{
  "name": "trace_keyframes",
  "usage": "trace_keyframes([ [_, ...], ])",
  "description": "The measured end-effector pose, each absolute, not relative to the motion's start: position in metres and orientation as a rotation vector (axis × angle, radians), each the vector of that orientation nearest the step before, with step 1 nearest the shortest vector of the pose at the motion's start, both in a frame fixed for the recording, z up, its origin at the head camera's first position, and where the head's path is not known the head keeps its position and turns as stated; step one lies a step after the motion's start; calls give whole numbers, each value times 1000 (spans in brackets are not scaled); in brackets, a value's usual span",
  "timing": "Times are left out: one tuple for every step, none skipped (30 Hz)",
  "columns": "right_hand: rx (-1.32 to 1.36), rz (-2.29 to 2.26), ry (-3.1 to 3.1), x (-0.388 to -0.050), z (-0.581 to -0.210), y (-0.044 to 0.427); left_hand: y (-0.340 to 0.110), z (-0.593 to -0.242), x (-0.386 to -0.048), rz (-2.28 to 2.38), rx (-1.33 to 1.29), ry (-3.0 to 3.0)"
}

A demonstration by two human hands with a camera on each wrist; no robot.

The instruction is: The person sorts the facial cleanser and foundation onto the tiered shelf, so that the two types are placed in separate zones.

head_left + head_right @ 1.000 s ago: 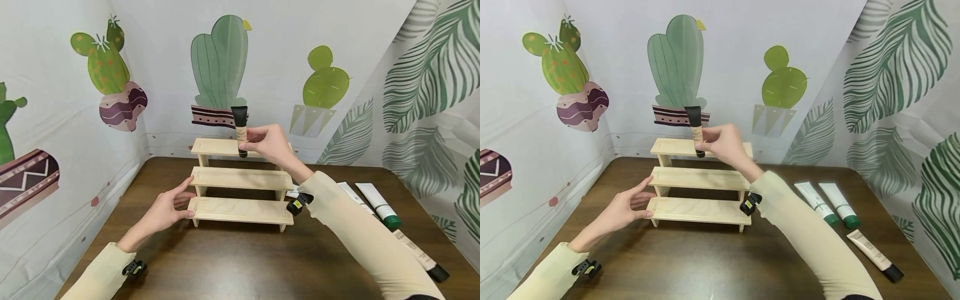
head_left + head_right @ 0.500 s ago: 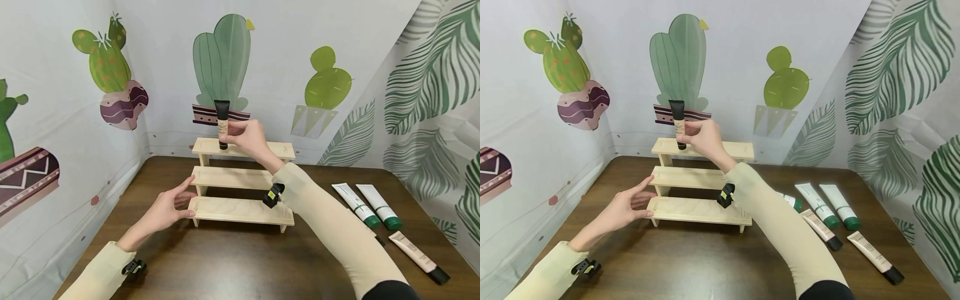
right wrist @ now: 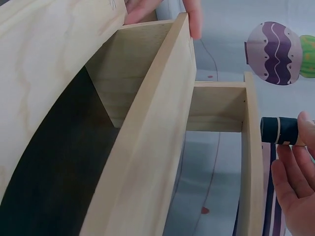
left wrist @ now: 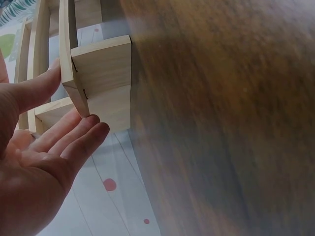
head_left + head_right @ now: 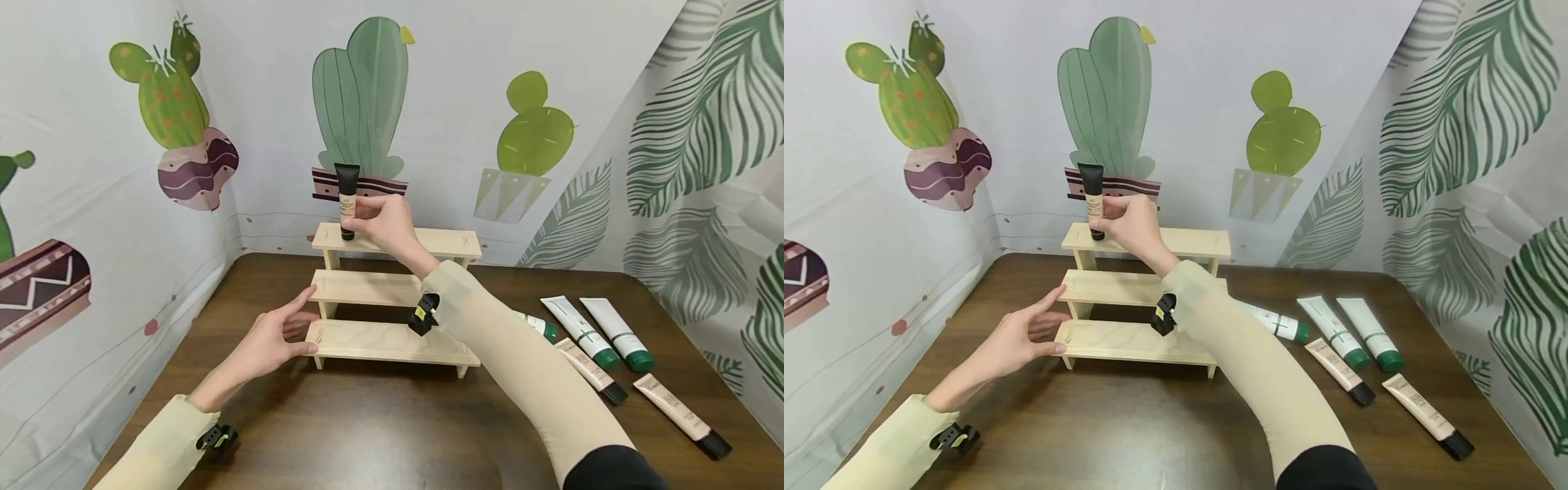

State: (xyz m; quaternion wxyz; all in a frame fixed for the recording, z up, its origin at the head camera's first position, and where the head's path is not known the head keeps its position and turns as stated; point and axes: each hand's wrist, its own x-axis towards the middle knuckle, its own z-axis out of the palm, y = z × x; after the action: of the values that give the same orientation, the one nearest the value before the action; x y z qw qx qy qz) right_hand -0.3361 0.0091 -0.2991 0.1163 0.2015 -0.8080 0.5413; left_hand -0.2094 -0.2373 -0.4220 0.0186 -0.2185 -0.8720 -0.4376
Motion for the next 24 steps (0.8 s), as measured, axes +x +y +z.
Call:
trace_keyframes([
  [591, 1586, -2365, -336, -299, 8, -237, -422, -209, -1358, -678, -2708],
  [590, 1587, -2367, -337, -300, 8, -237, -422, -209, -1359, -678, -2709],
  [585, 1586, -2370, -337, -301, 7, -237, -422, -209, -1358, -676, -2710],
  [581, 1584, -2373, -338, -301, 7, -237, -422, -209, -1362, -675, -2709],
  [579, 1577, -2377, -338, -301, 6, -237, -422, -209, -1362, -677, -2709],
  [577, 1578, -2379, -338, -302, 6, -237, -422, -209, -1365, -677, -2710],
  [576, 1578, -2381, -339, -302, 5, -237, -422, -209, -1366, -676, -2710],
  [573, 1579, -2381, -339, -302, 5, -237, -422, -209, -1368, -676, -2709],
  [569, 1577, -2381, -339, -302, 4, -238, -422, -209, -1369, -675, -2709],
  [568, 1578, -2379, -340, -302, 3, -238, -422, -210, -1371, -675, -2707],
  [567, 1578, -2377, -340, -302, 3, -238, -422, -210, -1372, -675, -2707],
  [569, 1577, -2378, -340, -302, 2, -238, -421, -211, -1375, -675, -2707],
  [571, 1572, -2379, -340, -302, 2, -238, -421, -211, -1377, -676, -2707],
  [572, 1569, -2383, -340, -302, 1, -238, -421, -211, -1377, -675, -2708],
  [575, 1567, -2385, -341, -303, 1, -238, -422, -211, -1377, -674, -2709],
  [579, 1570, -2385, -341, -303, 0, -238, -422, -211, -1378, -674, -2710],
  [584, 1569, -2386, -342, -304, 0, -239, -422, -211, -1377, -674, -2712],
  [586, 1568, -2386, -342, -304, 0, -239, -422, -211, -1377, -672, -2713],
  [588, 1572, -2383, -343, -304, -1, -239, -423, -211, -1378, -670, -2713],
  [587, 1577, -2380, -343, -305, -1, -239, -423, -211, -1380, -670, -2712],
  [585, 1580, -2376, -343, -305, -1, -239, -423, -211, -1382, -671, -2711],
  [582, 1581, -2375, -344, -305, -1, -239, -423, -211, -1385, -671, -2710],
  [578, 1577, -2375, -344, -305, -1, -239, -423, -211, -1387, -672, -2710],
  [574, 1575, -2374, -344, -306, 0, -239, -423, -211, -1391, -671, -2708],
])
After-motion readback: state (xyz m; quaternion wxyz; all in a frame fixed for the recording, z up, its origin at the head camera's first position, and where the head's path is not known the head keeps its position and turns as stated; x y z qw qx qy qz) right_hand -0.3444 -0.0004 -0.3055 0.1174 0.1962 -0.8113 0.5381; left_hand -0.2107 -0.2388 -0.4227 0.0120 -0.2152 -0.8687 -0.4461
